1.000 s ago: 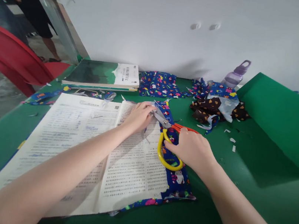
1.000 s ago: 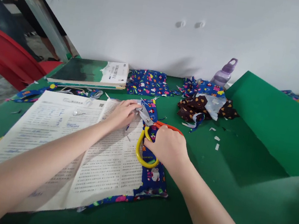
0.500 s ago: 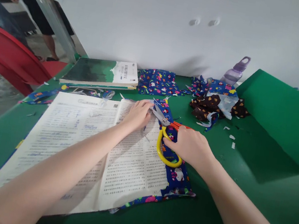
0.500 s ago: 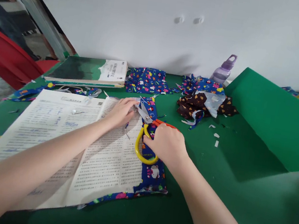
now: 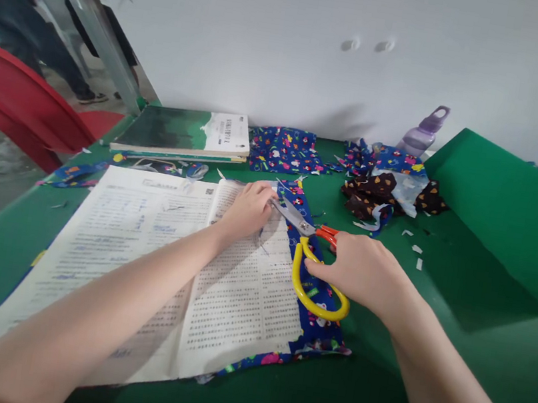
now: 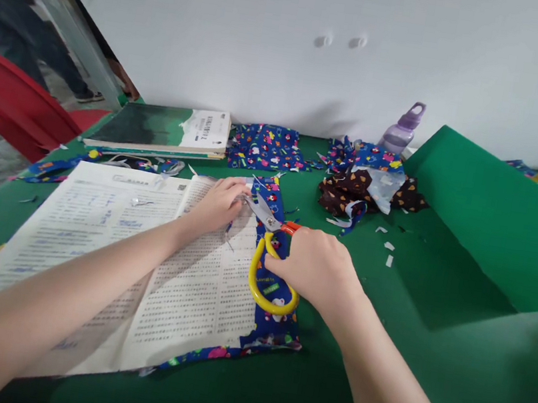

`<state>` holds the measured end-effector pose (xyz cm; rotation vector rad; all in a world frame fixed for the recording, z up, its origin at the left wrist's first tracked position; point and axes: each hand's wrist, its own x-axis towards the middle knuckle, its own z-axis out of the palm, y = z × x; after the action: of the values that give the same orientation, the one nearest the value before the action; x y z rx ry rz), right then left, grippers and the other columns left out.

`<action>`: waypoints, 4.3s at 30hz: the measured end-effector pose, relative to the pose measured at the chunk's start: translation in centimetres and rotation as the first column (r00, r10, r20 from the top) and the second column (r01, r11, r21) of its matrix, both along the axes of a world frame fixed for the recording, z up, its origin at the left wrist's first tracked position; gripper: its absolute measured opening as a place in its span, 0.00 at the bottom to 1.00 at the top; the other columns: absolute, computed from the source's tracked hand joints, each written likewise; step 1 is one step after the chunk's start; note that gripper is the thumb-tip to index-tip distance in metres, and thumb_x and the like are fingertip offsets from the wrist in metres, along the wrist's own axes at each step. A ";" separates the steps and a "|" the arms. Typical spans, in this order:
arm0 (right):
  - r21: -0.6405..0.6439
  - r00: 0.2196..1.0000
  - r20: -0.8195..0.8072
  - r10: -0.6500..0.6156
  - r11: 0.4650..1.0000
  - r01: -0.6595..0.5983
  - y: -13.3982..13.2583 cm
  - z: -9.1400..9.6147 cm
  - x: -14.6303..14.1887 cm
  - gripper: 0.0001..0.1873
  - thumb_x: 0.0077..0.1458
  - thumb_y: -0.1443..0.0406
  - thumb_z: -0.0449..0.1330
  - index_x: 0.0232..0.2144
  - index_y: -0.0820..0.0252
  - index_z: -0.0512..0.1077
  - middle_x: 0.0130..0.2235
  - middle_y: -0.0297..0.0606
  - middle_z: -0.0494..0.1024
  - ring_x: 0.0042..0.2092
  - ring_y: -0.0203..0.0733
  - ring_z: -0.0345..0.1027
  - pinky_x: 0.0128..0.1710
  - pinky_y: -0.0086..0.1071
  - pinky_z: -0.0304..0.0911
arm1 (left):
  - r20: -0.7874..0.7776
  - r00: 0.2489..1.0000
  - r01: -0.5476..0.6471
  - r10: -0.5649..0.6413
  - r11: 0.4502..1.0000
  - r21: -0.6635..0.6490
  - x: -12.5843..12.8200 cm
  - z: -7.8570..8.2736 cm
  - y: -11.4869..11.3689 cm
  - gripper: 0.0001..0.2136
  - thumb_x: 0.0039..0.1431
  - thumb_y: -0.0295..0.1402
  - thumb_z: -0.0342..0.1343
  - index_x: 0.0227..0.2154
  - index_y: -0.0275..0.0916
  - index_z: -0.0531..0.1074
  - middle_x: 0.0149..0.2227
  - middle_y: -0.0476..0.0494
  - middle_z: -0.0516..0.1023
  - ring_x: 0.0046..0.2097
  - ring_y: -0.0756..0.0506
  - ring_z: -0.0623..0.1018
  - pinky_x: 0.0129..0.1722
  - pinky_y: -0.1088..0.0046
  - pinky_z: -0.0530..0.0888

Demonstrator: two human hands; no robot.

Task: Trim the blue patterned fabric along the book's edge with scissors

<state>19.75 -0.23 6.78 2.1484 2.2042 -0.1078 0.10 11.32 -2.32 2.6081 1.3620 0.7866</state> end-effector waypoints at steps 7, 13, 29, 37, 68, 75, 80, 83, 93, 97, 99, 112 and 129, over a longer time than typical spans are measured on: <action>0.005 1.000 0.026 0.004 1.000 -0.004 -0.2 0.5 0.3 0.22 0.42 0.44 0.52 0.19 0.56 0.63 0.21 0.37 0.70 0.22 0.39 0.61 0.22 0.34 0.51 | -0.011 1.000 0.007 -0.006 0.999 0.043 0.1 -0.1 -0.1 0.13 0.55 0.22 0.44 0.42 0.36 0.68 0.51 0.40 0.65 0.53 0.41 0.64 0.55 0.60 0.63; 0.015 0.999 0.041 -0.007 1.000 0.006 -0.3 0.4 0.1 0.22 0.42 0.44 0.53 0.18 0.57 0.64 0.22 0.38 0.72 0.24 0.42 0.65 0.23 0.34 0.53 | 0.007 1.000 0.012 -0.012 0.999 0.041 0.1 -0.3 0.1 0.14 0.56 0.23 0.44 0.43 0.36 0.68 0.52 0.39 0.64 0.53 0.41 0.64 0.55 0.60 0.63; 0.050 1.000 0.026 -0.016 0.999 0.015 -0.3 0.2 0.0 0.21 0.43 0.45 0.53 0.21 0.56 0.67 0.24 0.38 0.74 0.26 0.44 0.67 0.24 0.35 0.54 | -0.022 1.000 0.014 -0.013 0.999 0.050 0.0 -0.4 0.1 0.16 0.56 0.23 0.46 0.47 0.37 0.67 0.52 0.40 0.64 0.54 0.41 0.63 0.55 0.59 0.63; 0.091 0.999 0.038 0.000 0.996 -0.004 -0.3 -0.4 -0.6 0.20 0.43 0.46 0.54 0.23 0.57 0.68 0.25 0.39 0.74 0.28 0.45 0.68 0.24 0.34 0.54 | -0.004 1.000 0.024 -0.024 0.999 0.034 0.0 -0.3 0.0 0.16 0.56 0.23 0.45 0.48 0.38 0.66 0.52 0.39 0.63 0.54 0.40 0.63 0.55 0.58 0.63; 0.130 1.000 0.026 0.017 0.991 -0.020 0.5 -2.5 -1.5 0.23 0.47 0.47 0.51 0.26 0.61 0.69 0.27 0.44 0.74 0.30 0.45 0.69 0.28 0.35 0.58 | -0.015 1.000 -0.004 0.004 1.000 0.008 0.1 -0.3 0.1 0.16 0.57 0.26 0.46 0.48 0.40 0.66 0.53 0.41 0.63 0.54 0.39 0.62 0.55 0.57 0.62; 0.125 1.000 0.002 0.011 0.992 -0.012 0.4 -2.7 -1.7 0.25 0.46 0.46 0.51 0.27 0.62 0.70 0.26 0.44 0.73 0.30 0.46 0.69 0.27 0.35 0.58 | -0.019 1.000 -0.004 0.004 1.000 0.009 0.1 -0.3 0.1 0.16 0.57 0.26 0.46 0.48 0.41 0.66 0.53 0.41 0.63 0.54 0.40 0.62 0.54 0.56 0.63; 0.150 1.000 0.005 0.019 0.989 -0.019 0.1 -2.4 -1.7 0.23 0.46 0.47 0.52 0.26 0.62 0.70 0.26 0.44 0.73 0.29 0.47 0.69 0.26 0.35 0.57 | -0.020 1.000 0.003 -0.002 1.000 0.026 0.0 -0.4 0.2 0.16 0.57 0.25 0.46 0.48 0.39 0.66 0.53 0.41 0.63 0.55 0.40 0.62 0.55 0.58 0.62; 0.144 1.000 0.008 0.017 0.989 -0.018 0.0 -2.2 -1.7 0.23 0.46 0.47 0.52 0.25 0.62 0.70 0.25 0.44 0.73 0.29 0.47 0.70 0.26 0.35 0.57 | -0.028 1.000 0.006 -0.006 1.000 0.020 0.0 -0.4 0.1 0.16 0.57 0.25 0.46 0.48 0.37 0.66 0.53 0.40 0.63 0.55 0.40 0.62 0.56 0.59 0.61; 0.134 0.999 0.042 0.004 0.991 -0.009 -0.3 -2.0 -1.8 0.25 0.45 0.47 0.53 0.27 0.64 0.69 0.24 0.43 0.73 0.28 0.47 0.69 0.25 0.34 0.56 | -0.025 1.000 0.016 -0.015 1.000 0.022 0.0 -0.3 0.1 0.15 0.56 0.25 0.46 0.46 0.40 0.69 0.52 0.41 0.63 0.55 0.41 0.62 0.56 0.59 0.61; 0.124 1.000 0.032 0.002 0.992 -0.006 -0.3 -2.0 -1.8 0.24 0.45 0.47 0.53 0.27 0.64 0.69 0.25 0.43 0.73 0.28 0.47 0.69 0.24 0.34 0.55 | -0.014 1.000 0.016 -0.016 0.999 0.028 -0.1 -0.4 0.2 0.15 0.56 0.25 0.47 0.45 0.41 0.69 0.52 0.42 0.63 0.55 0.41 0.63 0.56 0.58 0.62; 0.126 1.000 0.029 0.001 0.992 -0.005 -0.2 -2.0 -1.8 0.24 0.45 0.47 0.53 0.27 0.64 0.69 0.25 0.43 0.73 0.28 0.47 0.69 0.24 0.34 0.55 | -0.006 1.000 0.014 -0.013 0.999 0.031 -0.1 -0.4 0.2 0.15 0.56 0.25 0.47 0.46 0.41 0.69 0.52 0.42 0.63 0.54 0.41 0.63 0.56 0.58 0.62; 0.137 0.999 0.036 -0.007 0.991 0.002 0.0 -2.1 -1.8 0.23 0.45 0.47 0.53 0.27 0.63 0.69 0.26 0.44 0.74 0.29 0.46 0.70 0.25 0.34 0.56 | 0.019 0.999 0.025 -0.025 1.000 0.018 0.0 0.0 0.0 0.16 0.55 0.24 0.48 0.47 0.40 0.67 0.52 0.41 0.63 0.54 0.41 0.63 0.55 0.59 0.62; 0.072 0.998 0.047 0.051 0.996 -0.055 0.0 -2.1 -1.8 0.24 0.51 0.50 0.49 0.27 0.64 0.72 0.27 0.45 0.73 0.29 0.42 0.68 0.26 0.33 0.56 | 0.035 0.999 0.029 -0.029 1.000 -0.001 0.0 0.1 -0.2 0.16 0.55 0.24 0.48 0.47 0.41 0.65 0.52 0.43 0.63 0.54 0.40 0.63 0.55 0.58 0.62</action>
<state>17.92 -0.23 4.66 2.1045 2.2727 0.0241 0.14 11.17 -2.22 2.5945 1.3116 0.8230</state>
